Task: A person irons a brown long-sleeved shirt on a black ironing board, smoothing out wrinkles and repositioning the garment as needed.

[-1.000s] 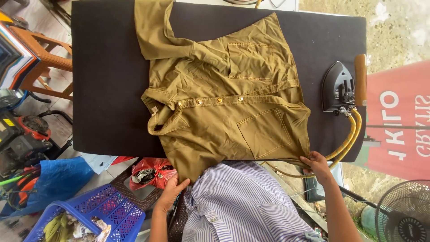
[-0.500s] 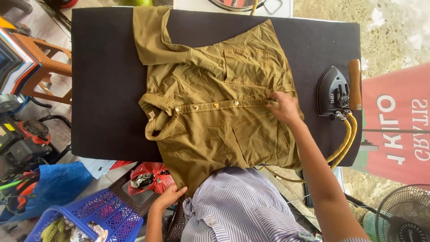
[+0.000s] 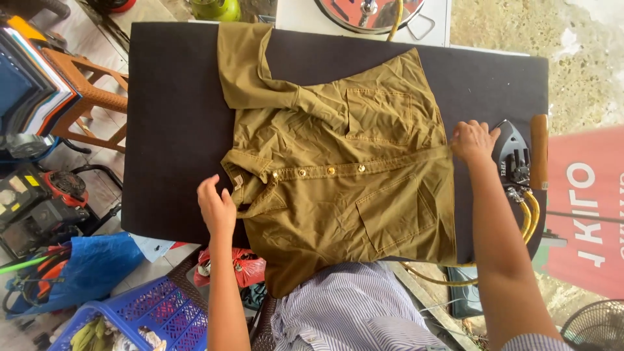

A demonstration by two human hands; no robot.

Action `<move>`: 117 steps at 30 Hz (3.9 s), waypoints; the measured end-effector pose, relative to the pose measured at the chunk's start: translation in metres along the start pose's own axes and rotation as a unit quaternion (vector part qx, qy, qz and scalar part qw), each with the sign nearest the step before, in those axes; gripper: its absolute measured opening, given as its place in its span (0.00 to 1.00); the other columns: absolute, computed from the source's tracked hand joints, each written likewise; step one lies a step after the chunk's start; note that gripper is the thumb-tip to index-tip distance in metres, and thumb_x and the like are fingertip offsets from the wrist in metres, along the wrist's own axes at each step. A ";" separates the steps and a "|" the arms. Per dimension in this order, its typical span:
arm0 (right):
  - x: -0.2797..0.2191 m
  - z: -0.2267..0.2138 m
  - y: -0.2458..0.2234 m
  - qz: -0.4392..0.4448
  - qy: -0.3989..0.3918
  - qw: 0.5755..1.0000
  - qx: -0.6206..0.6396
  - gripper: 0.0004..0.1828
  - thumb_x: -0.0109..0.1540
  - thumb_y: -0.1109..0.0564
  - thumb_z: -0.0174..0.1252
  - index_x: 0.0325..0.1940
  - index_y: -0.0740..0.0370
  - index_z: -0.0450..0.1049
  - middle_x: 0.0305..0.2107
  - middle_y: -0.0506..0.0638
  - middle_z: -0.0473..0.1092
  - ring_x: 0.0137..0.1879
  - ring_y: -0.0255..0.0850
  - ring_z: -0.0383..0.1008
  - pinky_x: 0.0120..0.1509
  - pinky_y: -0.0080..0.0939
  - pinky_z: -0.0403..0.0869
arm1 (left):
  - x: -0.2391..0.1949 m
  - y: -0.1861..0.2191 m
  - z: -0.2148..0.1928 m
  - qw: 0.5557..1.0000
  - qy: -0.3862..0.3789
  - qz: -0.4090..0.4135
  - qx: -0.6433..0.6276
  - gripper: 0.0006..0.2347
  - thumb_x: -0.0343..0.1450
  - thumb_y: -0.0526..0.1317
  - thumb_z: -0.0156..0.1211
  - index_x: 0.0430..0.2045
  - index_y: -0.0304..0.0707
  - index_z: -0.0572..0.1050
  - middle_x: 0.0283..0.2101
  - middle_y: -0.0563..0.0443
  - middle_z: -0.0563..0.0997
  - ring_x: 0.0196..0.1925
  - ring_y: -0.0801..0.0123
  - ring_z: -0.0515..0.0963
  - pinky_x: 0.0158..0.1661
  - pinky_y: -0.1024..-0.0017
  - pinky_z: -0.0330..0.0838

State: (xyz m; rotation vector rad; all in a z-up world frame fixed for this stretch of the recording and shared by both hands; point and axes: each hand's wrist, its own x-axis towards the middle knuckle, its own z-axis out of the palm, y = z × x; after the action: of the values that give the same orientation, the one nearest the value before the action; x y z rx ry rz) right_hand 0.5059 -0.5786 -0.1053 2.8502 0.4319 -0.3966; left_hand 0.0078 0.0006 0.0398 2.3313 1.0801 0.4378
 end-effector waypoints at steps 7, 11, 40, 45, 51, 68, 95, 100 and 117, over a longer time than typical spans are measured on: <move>-0.040 -0.006 -0.063 0.078 -0.068 0.949 0.299 0.38 0.59 0.36 0.78 0.62 0.64 0.80 0.56 0.69 0.69 0.66 0.72 0.75 0.68 0.73 0.75 | 0.089 -0.020 0.038 0.997 -0.078 -0.004 0.028 0.14 0.73 0.32 0.68 0.51 0.44 0.76 0.46 0.44 0.80 0.54 0.41 0.83 0.53 0.44 0.77; -0.046 -0.081 -0.066 0.100 -0.156 0.962 0.201 0.38 0.60 0.29 0.71 0.66 0.53 0.81 0.61 0.65 0.75 0.72 0.65 0.74 0.71 0.70 0.73 | 0.124 -0.082 0.036 0.949 -0.221 -0.106 0.200 0.12 0.73 0.37 0.58 0.47 0.59 0.82 0.50 0.53 0.84 0.52 0.48 0.87 0.47 0.44 0.84; 0.164 -0.063 -0.146 0.121 0.293 0.934 0.163 0.15 0.85 0.44 0.47 0.54 0.56 0.61 0.32 0.59 0.74 0.36 0.72 0.82 0.42 0.72 0.76 | 0.291 0.055 0.197 0.980 0.043 0.062 0.182 0.22 0.86 0.62 0.47 0.43 0.41 0.73 0.29 0.42 0.85 0.31 0.40 0.88 0.34 0.39 0.81; 0.153 -0.090 -0.153 0.106 0.228 0.946 0.204 0.20 0.81 0.40 0.57 0.58 0.55 0.61 0.42 0.63 0.75 0.44 0.77 0.82 0.49 0.75 0.77 | 0.304 0.047 0.205 0.980 0.042 -0.025 0.194 0.14 0.83 0.58 0.58 0.48 0.53 0.70 0.44 0.56 0.75 0.35 0.40 0.88 0.34 0.37 0.82; 0.058 -0.059 -0.086 0.171 0.124 0.946 0.247 0.29 0.78 0.24 0.59 0.62 0.49 0.68 0.39 0.63 0.79 0.51 0.73 0.83 0.51 0.71 0.79 | 0.199 0.187 0.194 0.945 -0.084 0.205 -0.240 0.08 0.75 0.31 0.56 0.43 0.34 0.83 0.47 0.35 0.79 0.55 0.40 0.80 0.64 0.49 0.66; 0.030 -0.090 -0.221 -0.081 0.323 0.939 0.090 0.38 0.68 0.32 0.58 0.79 0.45 0.67 0.73 0.49 0.63 0.79 0.50 0.61 0.82 0.58 0.59 | 0.155 0.164 0.265 0.896 -0.119 0.402 0.147 0.27 0.83 0.58 0.43 0.79 0.56 0.63 0.85 0.46 0.57 0.87 0.49 0.51 0.79 0.37 0.36; 0.063 -0.121 -0.200 0.024 0.132 0.987 0.094 0.39 0.75 0.33 0.26 0.90 0.43 0.42 0.88 0.48 0.32 0.91 0.48 0.29 0.86 0.78 0.25 | 0.213 0.037 0.131 0.990 -0.064 -0.074 0.098 0.30 0.76 0.64 0.60 0.62 0.38 0.76 0.54 0.41 0.80 0.57 0.41 0.77 0.47 0.44 0.77; 0.008 -0.187 -0.341 -0.176 0.050 0.959 0.218 0.39 0.73 0.53 0.43 0.88 0.60 0.43 0.85 0.56 0.40 0.88 0.55 0.37 0.87 0.69 0.25 | 0.217 0.025 0.141 0.988 -0.082 -0.063 0.112 0.16 0.83 0.53 0.56 0.46 0.37 0.76 0.44 0.44 0.80 0.47 0.43 0.82 0.38 0.45 0.75; -0.032 -0.144 -0.446 -0.468 0.263 0.826 0.172 0.30 0.77 0.45 0.41 0.83 0.54 0.63 0.83 0.52 0.56 0.88 0.51 0.52 0.87 0.66 0.49 | 0.222 0.024 0.135 0.976 -0.108 -0.005 0.187 0.16 0.84 0.58 0.49 0.48 0.47 0.73 0.35 0.49 0.86 0.33 0.45 0.89 0.37 0.46 0.85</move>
State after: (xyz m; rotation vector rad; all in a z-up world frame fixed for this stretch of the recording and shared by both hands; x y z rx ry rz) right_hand 0.3671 -0.1339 -0.0432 2.8004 2.0709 0.2278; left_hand 0.2277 0.1154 -0.0402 2.6202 1.1449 -0.0321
